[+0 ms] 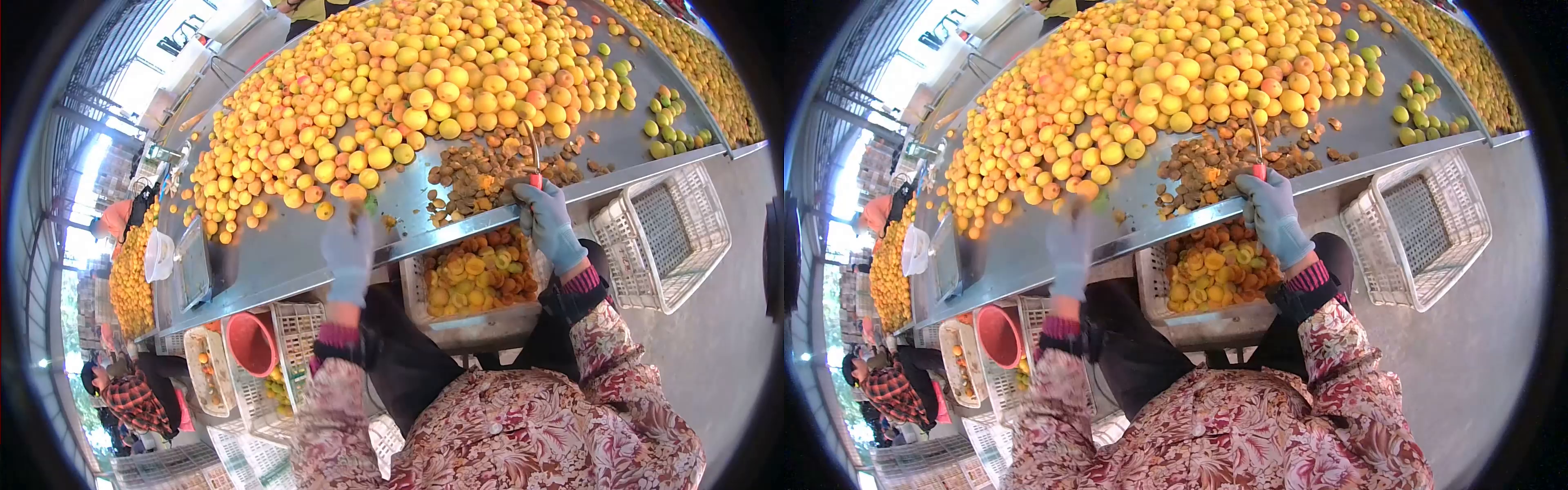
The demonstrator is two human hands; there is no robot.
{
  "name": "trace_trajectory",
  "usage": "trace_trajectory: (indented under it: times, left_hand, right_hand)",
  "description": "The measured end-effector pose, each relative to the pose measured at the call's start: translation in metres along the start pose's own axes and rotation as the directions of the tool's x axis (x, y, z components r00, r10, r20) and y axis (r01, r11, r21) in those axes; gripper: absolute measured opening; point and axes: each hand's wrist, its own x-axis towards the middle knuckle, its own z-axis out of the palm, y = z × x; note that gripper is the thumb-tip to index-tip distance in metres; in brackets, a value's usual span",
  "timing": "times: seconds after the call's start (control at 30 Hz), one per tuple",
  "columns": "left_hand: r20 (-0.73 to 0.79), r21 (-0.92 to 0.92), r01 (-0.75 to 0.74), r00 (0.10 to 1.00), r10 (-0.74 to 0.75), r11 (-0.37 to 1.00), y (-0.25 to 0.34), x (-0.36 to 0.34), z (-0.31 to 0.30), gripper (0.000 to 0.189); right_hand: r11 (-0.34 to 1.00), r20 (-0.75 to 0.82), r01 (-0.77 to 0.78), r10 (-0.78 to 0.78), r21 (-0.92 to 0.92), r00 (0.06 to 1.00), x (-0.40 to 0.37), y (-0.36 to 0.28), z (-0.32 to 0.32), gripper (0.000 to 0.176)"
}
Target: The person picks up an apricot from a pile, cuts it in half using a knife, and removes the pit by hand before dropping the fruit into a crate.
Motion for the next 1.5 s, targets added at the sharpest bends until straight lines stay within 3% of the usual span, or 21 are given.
trace_trajectory:
  times: [0.1, 0.17, 0.33, 0.37, 0.4, 0.43, 0.47, 0.5, 0.53, 0.6, 0.63, 0.7, 0.83, 0.9, 1.03, 1.13, 1.27, 1.33, 1.37, 1.43, 1.5]
  left_hand:
    - [0.081, 0.144, 0.051, 0.995, -0.063, 0.988, -0.049, 0.061, 0.026, 0.045]
    - [0.309, 0.213, 0.192, 0.917, -0.252, 0.958, -0.055, 0.074, 0.039, 0.053]
    - [0.281, 0.273, 0.119, 0.939, -0.197, 0.955, -0.065, 0.068, 0.052, 0.051]
    - [0.263, -0.066, 0.172, 0.953, -0.149, 0.983, -0.06, 0.06, 0.038, 0.047]
    - [0.227, -0.394, 0.194, 0.968, -0.11, 0.898, -0.052, 0.054, 0.022, 0.043]
    - [0.221, -0.386, 0.195, 0.968, -0.115, 0.902, -0.036, 0.046, 0.007, 0.043]
    - [0.317, -0.838, 0.336, 0.941, -0.117, 0.429, -0.012, 0.033, -0.007, 0.042]
    - [0.386, -0.901, 0.362, 0.921, -0.059, -0.24, 0.004, 0.019, -0.015, 0.041]
    - [0.381, -0.904, 0.356, 0.922, -0.067, -0.237, 0.012, 0.008, -0.019, 0.041]
    - [0.313, -0.813, 0.366, 0.931, 0.19, -0.453, 0.026, -0.012, -0.021, 0.048]
    - [0.317, -0.805, 0.371, 0.929, 0.193, -0.462, 0.037, -0.02, -0.022, 0.048]
    - [0.335, -0.777, 0.346, 0.934, 0.12, -0.525, 0.055, -0.034, -0.023, 0.053]
    - [0.399, -0.768, 0.377, 0.914, 0.073, -0.518, 0.075, -0.054, -0.026, 0.051]
    - [0.425, -0.76, 0.398, 0.903, 0.071, -0.513, 0.078, -0.061, -0.025, 0.049]
    - [0.422, -0.833, 0.382, 0.906, -0.014, -0.4, 0.087, -0.071, -0.026, 0.045]
    - [0.432, -0.794, 0.429, 0.897, 0.097, -0.431, 0.086, -0.074, -0.026, 0.042]
    - [0.477, -0.797, 0.45, 0.878, 0.037, -0.403, 0.086, -0.079, -0.027, 0.042]
    - [0.376, -0.91, 0.375, 0.926, 0.029, -0.177, 0.086, -0.081, -0.027, 0.041]
    - [0.381, -0.908, 0.38, 0.924, 0.028, -0.178, 0.084, -0.082, -0.027, 0.041]
    - [0.336, -0.941, 0.337, 0.941, 0.032, -0.012, 0.081, -0.083, -0.025, 0.042]
    - [0.36, -0.931, 0.362, 0.932, 0.045, -0.047, 0.081, -0.084, -0.021, 0.042]
  right_hand:
    - [1.0, 0.0, 0.011, -0.011, 0.004, 1.0, -0.001, -0.001, 0.003, 0.011]
    - [1.0, -0.033, 0.001, -0.001, -0.001, 0.999, -0.001, 0.0, 0.003, 0.011]
    - [0.998, 0.019, 0.046, -0.045, -0.032, 0.999, 0.003, 0.006, -0.002, 0.015]
    - [0.999, 0.022, 0.044, -0.043, -0.033, 0.999, 0.001, 0.005, -0.003, 0.015]
    - [0.999, 0.026, 0.03, -0.03, 0.013, 0.999, -0.002, 0.004, -0.004, 0.016]
    - [0.998, 0.032, 0.013, -0.015, 0.061, 0.999, -0.006, 0.003, -0.002, 0.017]
    - [0.999, 0.082, 0.016, -0.019, 0.03, 0.996, -0.015, 0.001, 0.0, 0.023]
    - [1.0, 0.093, 0.004, -0.007, 0.03, 0.996, -0.029, -0.001, 0.006, 0.023]
    - [1.0, 0.214, -0.011, 0.009, 0.011, 0.977, -0.044, -0.004, 0.014, 0.026]
    - [0.986, 0.393, -0.045, 0.104, -0.158, 0.914, -0.073, -0.012, 0.027, 0.035]
    - [0.966, 0.47, -0.148, 0.233, -0.211, 0.852, -0.087, -0.018, 0.031, 0.032]
    - [0.977, 0.562, 0.009, 0.116, -0.213, 0.819, -0.116, -0.013, 0.041, 0.026]
    - [0.927, 0.579, -0.003, 0.237, -0.376, 0.78, -0.142, -0.024, 0.045, 0.025]
    - [0.852, 0.668, 0.321, 0.045, -0.413, 0.742, -0.143, -0.011, 0.04, 0.026]
    - [0.741, 0.611, 0.342, 0.116, -0.579, 0.783, -0.153, -0.01, 0.041, 0.027]
    - [0.749, 0.555, 0.246, 0.19, -0.615, 0.81, -0.155, -0.008, 0.04, 0.027]
    - [0.68, 0.536, 0.295, 0.17, -0.671, 0.827, -0.157, -0.012, 0.038, 0.029]
    - [0.472, 0.507, 0.366, 0.216, -0.802, 0.834, -0.159, -0.02, 0.04, 0.03]
    - [0.474, 0.503, 0.36, 0.219, -0.804, 0.836, -0.159, -0.023, 0.04, 0.03]
    - [0.35, 0.508, 0.417, 0.227, -0.839, 0.831, -0.161, -0.027, 0.04, 0.032]
    - [0.345, 0.497, 0.404, 0.245, -0.847, 0.833, -0.167, -0.031, 0.042, 0.032]
